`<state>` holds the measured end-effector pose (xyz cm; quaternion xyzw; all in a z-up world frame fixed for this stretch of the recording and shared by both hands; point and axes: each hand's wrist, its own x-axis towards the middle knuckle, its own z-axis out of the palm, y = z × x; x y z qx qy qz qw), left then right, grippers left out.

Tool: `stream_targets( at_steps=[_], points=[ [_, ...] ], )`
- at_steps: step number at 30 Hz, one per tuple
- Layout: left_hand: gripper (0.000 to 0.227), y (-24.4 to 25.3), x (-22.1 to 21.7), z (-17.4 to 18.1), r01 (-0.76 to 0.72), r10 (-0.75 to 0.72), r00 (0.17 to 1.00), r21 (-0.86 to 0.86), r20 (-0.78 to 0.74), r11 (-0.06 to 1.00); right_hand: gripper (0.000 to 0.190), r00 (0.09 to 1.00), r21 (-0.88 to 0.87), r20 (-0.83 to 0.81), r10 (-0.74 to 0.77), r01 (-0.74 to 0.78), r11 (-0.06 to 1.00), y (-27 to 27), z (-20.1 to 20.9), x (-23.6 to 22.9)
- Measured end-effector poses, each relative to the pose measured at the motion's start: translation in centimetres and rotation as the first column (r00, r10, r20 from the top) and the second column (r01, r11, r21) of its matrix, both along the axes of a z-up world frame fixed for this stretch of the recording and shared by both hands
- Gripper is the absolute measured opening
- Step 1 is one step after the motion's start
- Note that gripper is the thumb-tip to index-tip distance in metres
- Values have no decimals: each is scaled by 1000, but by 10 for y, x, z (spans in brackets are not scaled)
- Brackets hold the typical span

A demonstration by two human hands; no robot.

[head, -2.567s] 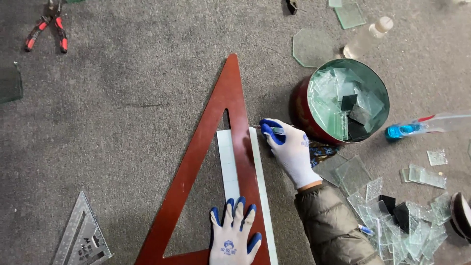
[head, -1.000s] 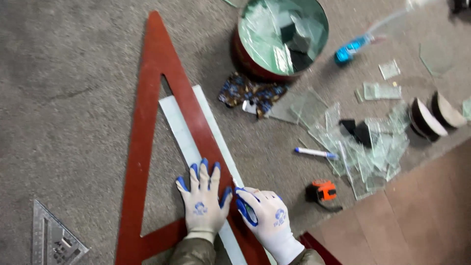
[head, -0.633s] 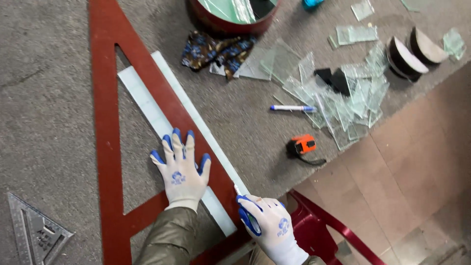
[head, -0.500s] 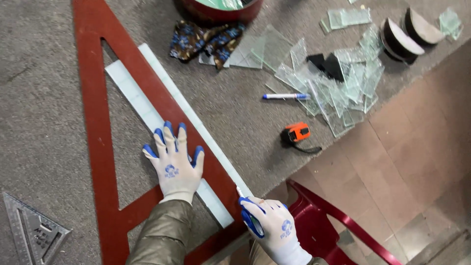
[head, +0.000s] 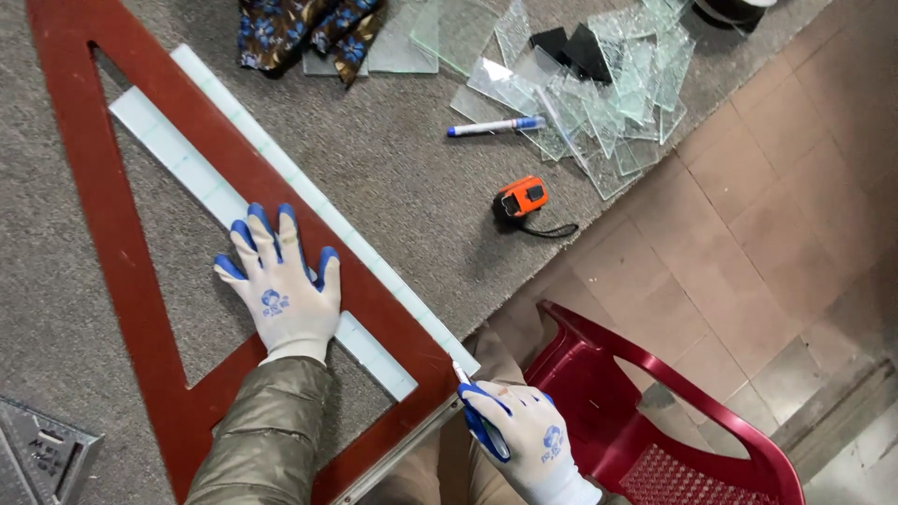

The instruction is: Using a large triangle ruler and a marker to draw a pattern of lines on a strip of material on a workbench.

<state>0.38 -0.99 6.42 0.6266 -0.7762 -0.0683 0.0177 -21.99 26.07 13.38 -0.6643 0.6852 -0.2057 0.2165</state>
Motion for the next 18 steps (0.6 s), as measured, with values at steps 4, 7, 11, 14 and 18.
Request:
stream_targets(
  at_steps=[4,7,11,14,18],
  points=[
    [87,0,0,0,1,-1,1000,2,22,1000,36,1000,63,-2,-18,18,998,10,3,-2],
    [86,0,0,2,-3,3,1000,19,14,1000,34,1000,62,-2,-27,27,998,21,2,-5],
    [85,0,-1,2,-2,2,1000,10,3,1000,35,999,150,-41,-21,27,988,38,4,-13],
    [86,0,0,-1,-1,1,1000,-5,5,1000,33,997,308,-72,-31,51,950,49,4,-24],
    [84,0,0,-3,-9,9,1000,2,0,1000,50,993,173,-48,-109,116,978,65,8,-40]
  ],
)
